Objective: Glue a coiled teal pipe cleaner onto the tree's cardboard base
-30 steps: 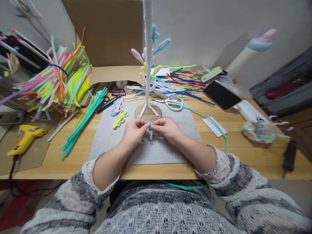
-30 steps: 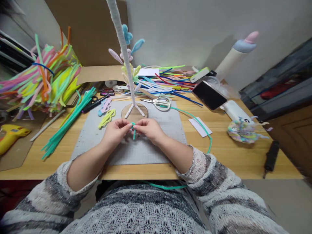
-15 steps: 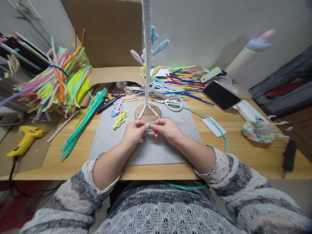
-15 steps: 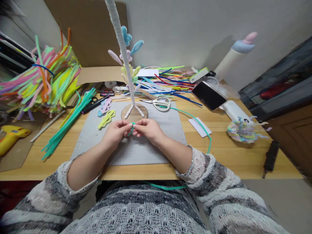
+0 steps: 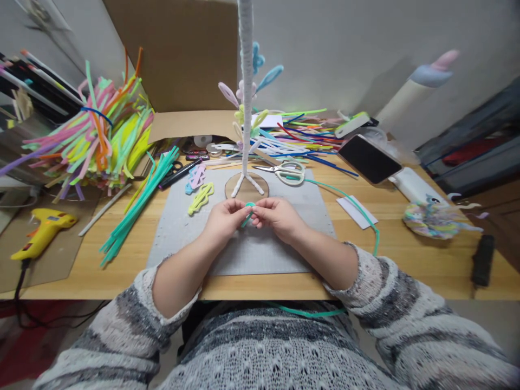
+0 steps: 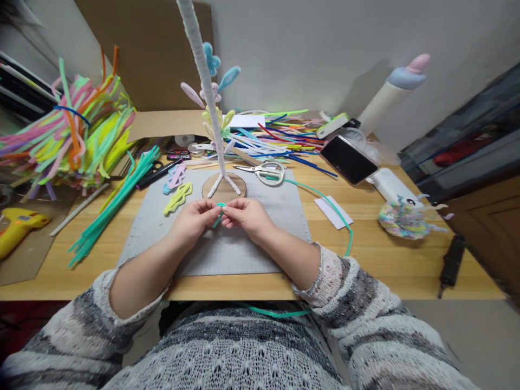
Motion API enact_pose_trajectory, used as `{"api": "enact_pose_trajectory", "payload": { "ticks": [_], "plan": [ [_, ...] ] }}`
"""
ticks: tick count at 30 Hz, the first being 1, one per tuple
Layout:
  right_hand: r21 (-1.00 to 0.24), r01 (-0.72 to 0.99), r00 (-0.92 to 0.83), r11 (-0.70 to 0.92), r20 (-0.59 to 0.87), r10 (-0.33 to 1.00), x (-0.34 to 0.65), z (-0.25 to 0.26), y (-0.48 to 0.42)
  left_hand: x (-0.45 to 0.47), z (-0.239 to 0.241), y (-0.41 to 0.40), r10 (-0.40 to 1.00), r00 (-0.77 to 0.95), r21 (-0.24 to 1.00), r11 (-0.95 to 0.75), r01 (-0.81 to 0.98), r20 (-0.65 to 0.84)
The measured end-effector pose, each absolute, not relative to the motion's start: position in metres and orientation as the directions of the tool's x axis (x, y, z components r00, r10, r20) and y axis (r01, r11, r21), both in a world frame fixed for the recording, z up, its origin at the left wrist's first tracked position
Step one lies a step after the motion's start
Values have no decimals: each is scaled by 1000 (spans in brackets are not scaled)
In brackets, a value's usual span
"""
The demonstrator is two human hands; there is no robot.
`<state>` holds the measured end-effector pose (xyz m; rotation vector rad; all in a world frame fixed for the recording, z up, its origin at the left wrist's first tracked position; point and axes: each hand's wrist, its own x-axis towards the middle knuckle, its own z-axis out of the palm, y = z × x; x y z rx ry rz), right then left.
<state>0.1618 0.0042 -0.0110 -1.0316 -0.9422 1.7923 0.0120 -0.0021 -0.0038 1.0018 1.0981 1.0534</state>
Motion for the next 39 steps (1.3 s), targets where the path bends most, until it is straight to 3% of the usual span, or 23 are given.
{"api": "enact_pose_trajectory", "payload": {
  "ticks": [8, 16, 23, 36, 39],
  "plan": [
    [-933, -239, -280, -269, -199, 939, 163, -14, 4, 11, -1, -2, 971, 154, 961, 211, -179, -184],
    [-1000, 5, -151, 11, 10, 988, 164, -11, 1, 10, 2, -3, 991, 79, 994, 105, -11, -104],
    [-981, -155, -173, -116, -88, 981, 162, -10, 0, 11, 1, -3, 979, 147, 980, 160, -116, -142],
    [-889, -396, -102, -228, -204, 974, 162, -14, 6, 10, -4, -1, 964, 210, 987, 163, 18, -163],
    [-891, -388, -120, -237, -206, 971, 162, -14, 5, 10, -2, -1, 980, 133, 988, 151, -8, -149]
  ]
}}
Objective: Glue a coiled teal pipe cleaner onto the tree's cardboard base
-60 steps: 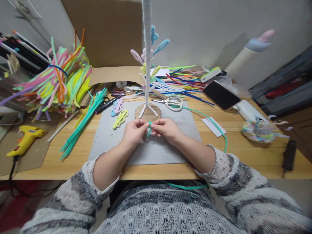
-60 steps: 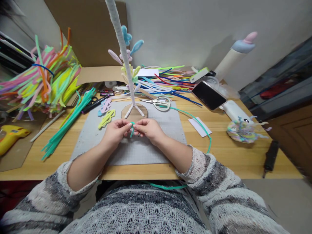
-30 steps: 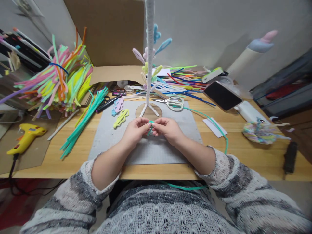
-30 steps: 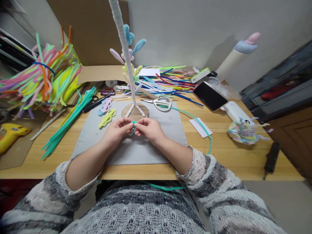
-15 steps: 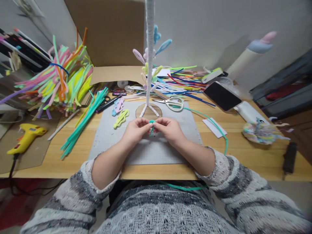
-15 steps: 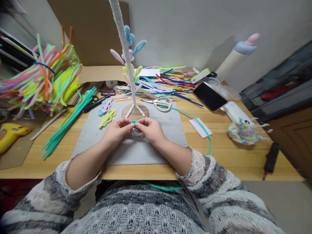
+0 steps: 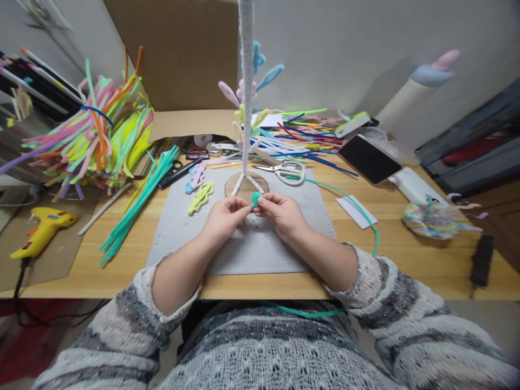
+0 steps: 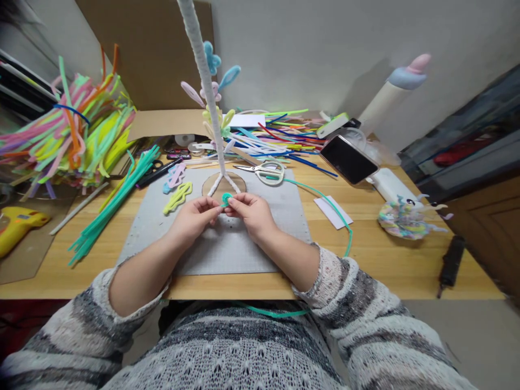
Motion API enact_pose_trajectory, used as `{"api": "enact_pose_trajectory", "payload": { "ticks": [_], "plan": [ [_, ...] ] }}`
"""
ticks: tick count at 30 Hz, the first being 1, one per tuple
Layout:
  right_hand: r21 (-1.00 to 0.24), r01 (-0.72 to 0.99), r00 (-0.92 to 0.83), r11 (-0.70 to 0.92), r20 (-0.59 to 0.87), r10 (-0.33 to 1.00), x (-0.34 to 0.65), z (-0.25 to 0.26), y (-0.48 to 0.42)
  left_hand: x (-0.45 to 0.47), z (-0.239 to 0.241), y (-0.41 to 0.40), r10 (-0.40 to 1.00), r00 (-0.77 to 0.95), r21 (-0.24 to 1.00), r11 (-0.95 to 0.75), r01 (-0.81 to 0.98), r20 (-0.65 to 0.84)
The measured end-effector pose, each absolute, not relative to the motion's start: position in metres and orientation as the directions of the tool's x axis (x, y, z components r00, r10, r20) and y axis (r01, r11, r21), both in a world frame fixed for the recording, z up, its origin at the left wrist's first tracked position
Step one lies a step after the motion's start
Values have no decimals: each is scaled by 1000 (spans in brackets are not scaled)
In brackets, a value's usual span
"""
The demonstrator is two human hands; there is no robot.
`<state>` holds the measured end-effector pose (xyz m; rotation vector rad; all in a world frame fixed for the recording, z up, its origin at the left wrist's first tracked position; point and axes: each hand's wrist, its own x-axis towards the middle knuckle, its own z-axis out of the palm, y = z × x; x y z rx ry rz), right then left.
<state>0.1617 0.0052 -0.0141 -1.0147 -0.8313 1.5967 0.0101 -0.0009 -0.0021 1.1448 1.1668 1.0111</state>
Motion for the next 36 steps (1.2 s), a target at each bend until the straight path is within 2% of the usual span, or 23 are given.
{"api": "enact_pose_trajectory", "payload": {
  "ticks": [3, 10, 18, 24, 36],
  "plan": [
    [-895, -378, -137, -235, -197, 971, 161, -14, 4, 11, 0, -1, 988, 86, 989, 131, -65, -125],
    [-902, -360, -189, -239, -181, 965, 161, -11, 2, 12, -3, 1, 987, 109, 957, 141, -255, -116],
    [-895, -386, -188, -225, -163, 969, 160, -11, 0, 11, -5, 2, 942, 209, 836, 332, -438, -264],
    [-862, -423, -215, -281, -206, 955, 161, -11, 1, 11, -5, 2, 933, 236, 818, 352, -455, -270],
    [-851, -425, -214, -308, -236, 948, 161, -11, 2, 11, -1, 1, 951, 161, 846, 308, -435, -264]
  ]
}}
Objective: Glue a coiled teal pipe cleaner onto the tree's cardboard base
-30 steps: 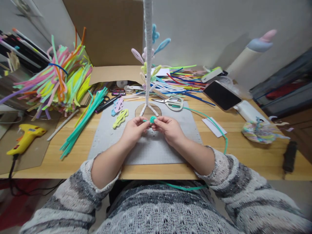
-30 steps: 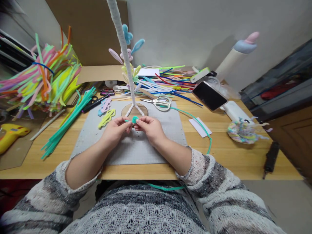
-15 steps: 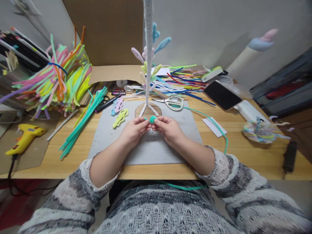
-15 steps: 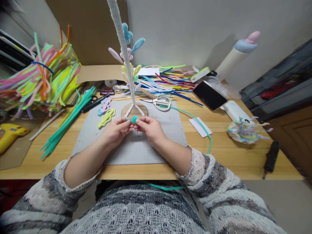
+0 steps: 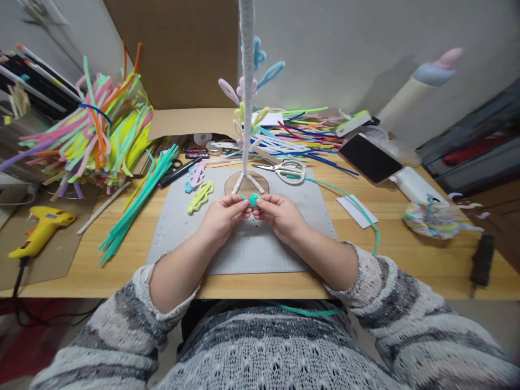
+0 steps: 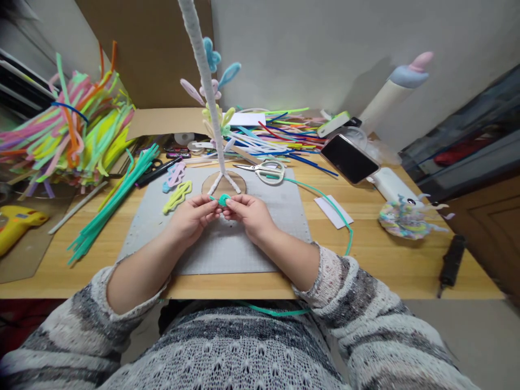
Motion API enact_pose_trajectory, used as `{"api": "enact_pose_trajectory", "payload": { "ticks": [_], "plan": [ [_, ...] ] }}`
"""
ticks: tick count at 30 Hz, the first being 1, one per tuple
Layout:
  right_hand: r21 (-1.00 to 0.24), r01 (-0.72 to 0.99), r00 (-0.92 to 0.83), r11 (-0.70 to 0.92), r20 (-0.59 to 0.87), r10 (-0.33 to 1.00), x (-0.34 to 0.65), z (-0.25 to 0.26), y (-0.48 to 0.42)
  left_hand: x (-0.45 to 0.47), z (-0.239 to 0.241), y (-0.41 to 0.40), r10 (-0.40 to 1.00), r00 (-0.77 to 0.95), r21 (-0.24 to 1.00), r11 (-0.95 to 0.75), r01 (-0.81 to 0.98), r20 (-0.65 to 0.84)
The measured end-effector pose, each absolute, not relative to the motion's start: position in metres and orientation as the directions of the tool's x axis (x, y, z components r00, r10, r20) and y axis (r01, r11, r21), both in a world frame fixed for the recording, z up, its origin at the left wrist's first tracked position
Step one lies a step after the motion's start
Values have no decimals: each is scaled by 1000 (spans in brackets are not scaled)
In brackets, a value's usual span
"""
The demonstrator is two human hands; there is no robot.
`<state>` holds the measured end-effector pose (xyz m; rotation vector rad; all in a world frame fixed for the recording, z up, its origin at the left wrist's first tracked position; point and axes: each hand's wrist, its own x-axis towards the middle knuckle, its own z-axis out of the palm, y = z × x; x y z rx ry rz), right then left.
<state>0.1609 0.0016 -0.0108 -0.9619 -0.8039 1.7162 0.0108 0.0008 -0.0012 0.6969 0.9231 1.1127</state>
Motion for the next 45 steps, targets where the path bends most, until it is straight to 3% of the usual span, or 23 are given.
{"api": "enact_pose_trajectory", "payload": {
  "ticks": [11, 16, 21, 26, 29, 33, 38, 45],
  "plan": [
    [-920, -327, -220, -216, -148, 964, 162, -14, 3, 10, -3, 2, 944, 182, 833, 330, -445, -277],
    [-991, -120, -234, -51, -22, 972, 167, -11, 2, 3, -1, 4, 913, 218, 829, 405, -386, -345],
    [-987, 125, -309, 99, 56, 949, 174, -7, 3, -5, 4, 8, 885, 247, 867, 447, -219, -394],
    [-876, 379, -361, 299, 157, 919, 176, -5, 4, -10, 3, 9, 917, 235, 946, 311, 86, -323],
    [-784, 477, -410, 397, 201, 890, 176, -5, 3, -10, 2, 8, 938, 198, 929, 218, 301, -284],
    [-667, 568, -485, 483, 203, 851, 175, -7, 2, -7, 2, 5, 963, 182, 831, 66, 552, -197],
    [-542, 659, -551, 521, 122, 825, 175, -7, 0, -4, 0, 3, 939, 343, 650, -278, 708, 28],
    [-320, 730, -630, 603, 26, 776, 170, 1, -6, -3, -5, 2, 878, 479, 452, -437, 777, 25]
  ]
}}
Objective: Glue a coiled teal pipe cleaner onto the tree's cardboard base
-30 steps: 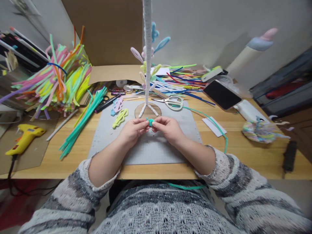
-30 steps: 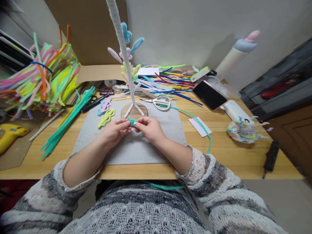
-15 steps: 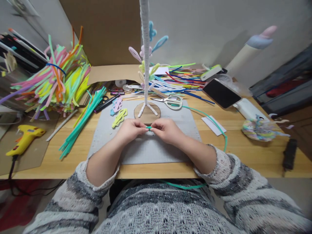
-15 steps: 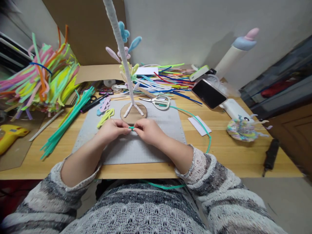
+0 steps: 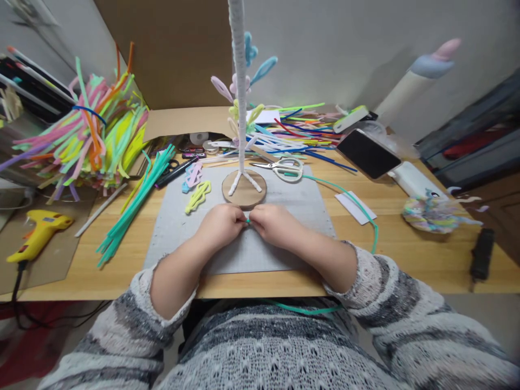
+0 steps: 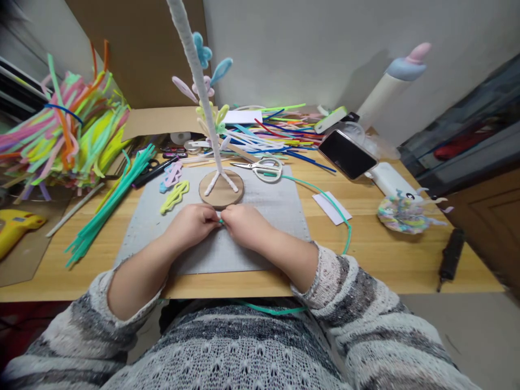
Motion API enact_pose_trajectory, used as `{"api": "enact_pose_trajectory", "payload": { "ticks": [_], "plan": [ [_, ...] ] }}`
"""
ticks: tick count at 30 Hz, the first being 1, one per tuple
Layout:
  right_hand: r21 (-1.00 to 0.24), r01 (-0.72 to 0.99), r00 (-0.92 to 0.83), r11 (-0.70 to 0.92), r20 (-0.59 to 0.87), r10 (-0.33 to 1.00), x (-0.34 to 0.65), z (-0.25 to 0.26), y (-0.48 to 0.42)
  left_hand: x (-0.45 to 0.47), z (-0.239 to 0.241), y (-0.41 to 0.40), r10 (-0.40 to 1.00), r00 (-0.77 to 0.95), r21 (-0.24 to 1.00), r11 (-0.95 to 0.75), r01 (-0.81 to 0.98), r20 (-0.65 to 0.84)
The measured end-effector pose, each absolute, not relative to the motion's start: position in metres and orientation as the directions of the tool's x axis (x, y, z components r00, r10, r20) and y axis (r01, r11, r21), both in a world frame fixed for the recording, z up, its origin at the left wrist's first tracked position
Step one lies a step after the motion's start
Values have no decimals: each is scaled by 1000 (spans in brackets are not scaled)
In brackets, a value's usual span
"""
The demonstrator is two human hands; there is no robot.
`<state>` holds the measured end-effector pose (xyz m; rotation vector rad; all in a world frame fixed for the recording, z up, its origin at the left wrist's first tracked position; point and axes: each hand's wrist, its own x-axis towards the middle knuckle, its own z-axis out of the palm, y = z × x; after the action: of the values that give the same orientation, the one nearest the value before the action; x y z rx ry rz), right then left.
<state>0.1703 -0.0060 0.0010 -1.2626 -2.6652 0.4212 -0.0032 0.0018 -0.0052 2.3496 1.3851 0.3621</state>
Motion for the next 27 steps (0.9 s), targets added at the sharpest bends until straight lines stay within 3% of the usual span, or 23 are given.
{"api": "enact_pose_trajectory", "payload": {
  "ticks": [4, 7, 9, 12, 14, 16, 20, 23, 27],
  "plan": [
    [-220, 733, -656, 644, 24, 755, 166, 2, -12, -2, -4, -2, 878, 479, 398, -443, 804, 10],
    [-217, 728, -658, 650, 46, 752, 165, 0, -14, -1, -2, -3, 889, 458, 403, -421, 813, 7],
    [-291, 716, -641, 634, 86, 763, 167, -2, -11, -1, -1, -3, 908, 419, 478, -376, 794, 18],
    [-570, 626, -547, 532, 165, 821, 172, -6, -2, -2, 1, -1, 952, 304, 694, -229, 683, 15],
    [-809, 467, -444, 357, 134, 886, 174, -10, 4, -3, 4, 1, 974, 215, 833, -59, 550, -74],
    [-960, 251, -375, 124, 22, 927, 174, -13, 9, -4, 6, 2, 967, 161, 908, 121, 400, -200],
    [-987, -31, -398, -157, -132, 908, 170, -15, 11, -6, 6, 5, 932, 167, 940, 292, 177, -321],
    [-974, -82, -403, -213, -163, 901, 167, -14, 7, -6, 4, 5, 926, 171, 940, 315, 133, -335],
    [-969, -68, -362, -238, -198, 911, 165, -13, 3, -3, 4, 2, 934, 154, 935, 290, 204, -323]
  ]
}}
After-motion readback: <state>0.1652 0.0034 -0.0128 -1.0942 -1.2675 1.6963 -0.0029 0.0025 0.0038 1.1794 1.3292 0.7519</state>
